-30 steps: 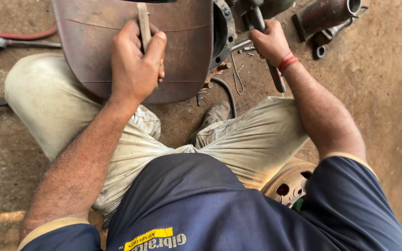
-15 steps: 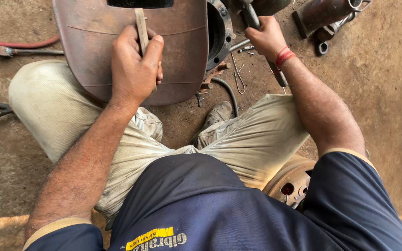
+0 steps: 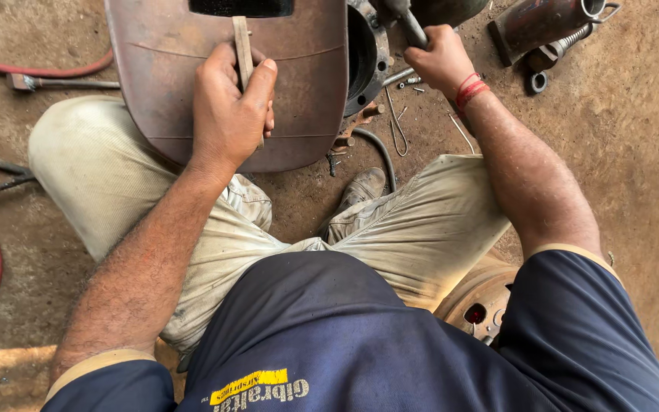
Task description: The person sits on the ground and welds a metal rod into a circular metal part, then welds a metal plate with a rectangular cutout. They use a hammer to tap the plate and continue welding along its edges.
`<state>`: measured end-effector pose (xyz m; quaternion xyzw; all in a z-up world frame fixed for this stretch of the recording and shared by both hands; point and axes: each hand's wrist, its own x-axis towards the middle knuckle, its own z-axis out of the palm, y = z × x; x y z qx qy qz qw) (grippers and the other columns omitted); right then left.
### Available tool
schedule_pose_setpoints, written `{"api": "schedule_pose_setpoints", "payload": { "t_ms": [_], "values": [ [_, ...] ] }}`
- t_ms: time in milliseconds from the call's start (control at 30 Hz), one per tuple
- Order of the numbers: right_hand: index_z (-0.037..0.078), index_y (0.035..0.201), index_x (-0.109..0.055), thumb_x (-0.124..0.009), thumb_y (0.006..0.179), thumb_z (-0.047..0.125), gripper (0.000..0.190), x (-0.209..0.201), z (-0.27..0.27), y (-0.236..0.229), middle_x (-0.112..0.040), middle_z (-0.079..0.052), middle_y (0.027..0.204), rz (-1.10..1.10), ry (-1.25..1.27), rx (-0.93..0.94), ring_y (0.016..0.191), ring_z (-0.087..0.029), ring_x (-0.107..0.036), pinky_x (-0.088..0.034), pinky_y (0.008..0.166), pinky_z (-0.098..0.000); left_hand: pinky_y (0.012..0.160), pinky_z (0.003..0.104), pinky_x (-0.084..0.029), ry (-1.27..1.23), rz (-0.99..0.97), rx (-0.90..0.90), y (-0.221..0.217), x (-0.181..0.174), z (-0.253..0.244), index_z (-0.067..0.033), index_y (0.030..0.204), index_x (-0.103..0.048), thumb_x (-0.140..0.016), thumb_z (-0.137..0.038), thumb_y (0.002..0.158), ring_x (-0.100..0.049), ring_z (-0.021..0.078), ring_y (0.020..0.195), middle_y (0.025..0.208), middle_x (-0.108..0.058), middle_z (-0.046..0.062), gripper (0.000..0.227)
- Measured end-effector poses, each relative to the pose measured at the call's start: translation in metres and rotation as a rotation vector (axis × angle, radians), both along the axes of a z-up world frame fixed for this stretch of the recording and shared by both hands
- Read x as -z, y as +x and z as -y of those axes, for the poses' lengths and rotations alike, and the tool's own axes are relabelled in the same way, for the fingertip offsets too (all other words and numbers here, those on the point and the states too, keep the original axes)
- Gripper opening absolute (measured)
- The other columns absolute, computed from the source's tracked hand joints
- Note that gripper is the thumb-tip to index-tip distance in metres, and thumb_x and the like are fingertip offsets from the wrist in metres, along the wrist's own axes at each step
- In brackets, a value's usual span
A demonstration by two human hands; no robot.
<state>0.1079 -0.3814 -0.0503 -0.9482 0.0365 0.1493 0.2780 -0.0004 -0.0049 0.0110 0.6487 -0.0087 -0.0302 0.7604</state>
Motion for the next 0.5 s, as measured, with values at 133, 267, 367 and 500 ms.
{"api": "schedule_pose_setpoints", "payload": {
  "t_ms": [133, 267, 367, 500],
  "values": [
    [-0.003, 0.092, -0.066, -0.066, 0.092, 0.014, 0.018, 0.007, 0.003, 0.0, -0.065, -0.007, 0.071, 0.038, -0.015, -0.036, 0.055, -0.01, -0.061, -0.052, 0.047, -0.0278, 0.041, 0.025, -0.046, 0.009, 0.022, -0.012, -0.001, 0.006, -0.003, -0.0012, 0.098, -0.055, -0.062, -0.011, 0.107, -0.057, 0.0071, 0.05, 0.07, -0.058, 0.001, 0.015],
    [-0.003, 0.099, -0.065, -0.066, 0.092, 0.014, 0.019, 0.007, 0.001, 0.005, -0.065, -0.006, 0.072, -0.041, 0.076, 0.015, 0.055, -0.011, -0.06, -0.052, 0.047, -0.028, 0.04, 0.025, -0.045, 0.019, 0.01, -0.016, 0.0, 0.004, -0.002, -0.0012, 0.098, -0.055, -0.062, -0.011, 0.106, -0.057, 0.0071, 0.05, 0.068, -0.059, 0.001, 0.014],
    [0.0, 0.102, -0.065, -0.069, 0.091, 0.015, 0.019, -0.012, -0.003, -0.002, -0.065, -0.001, 0.073, -0.013, 0.138, 0.106, 0.056, -0.008, -0.062, -0.054, 0.047, -0.0246, 0.04, 0.025, -0.046, -0.001, 0.003, -0.006, -0.001, 0.002, -0.002, -0.0013, 0.099, -0.055, -0.061, -0.011, 0.107, -0.057, 0.0068, 0.05, 0.068, -0.059, 0.001, 0.014],
    [-0.001, 0.097, -0.065, -0.068, 0.106, 0.01, 0.014, -0.057, 0.009, -0.023, -0.061, -0.004, 0.074, 0.184, 0.417, 0.03, 0.056, -0.01, -0.057, -0.048, 0.049, -0.0266, 0.04, 0.025, -0.046, 0.021, 0.034, -0.001, -0.001, 0.009, -0.008, -0.001, 0.099, -0.055, -0.06, -0.011, 0.108, -0.057, 0.0073, 0.049, 0.067, -0.058, 0.002, 0.014]
  ]
}}
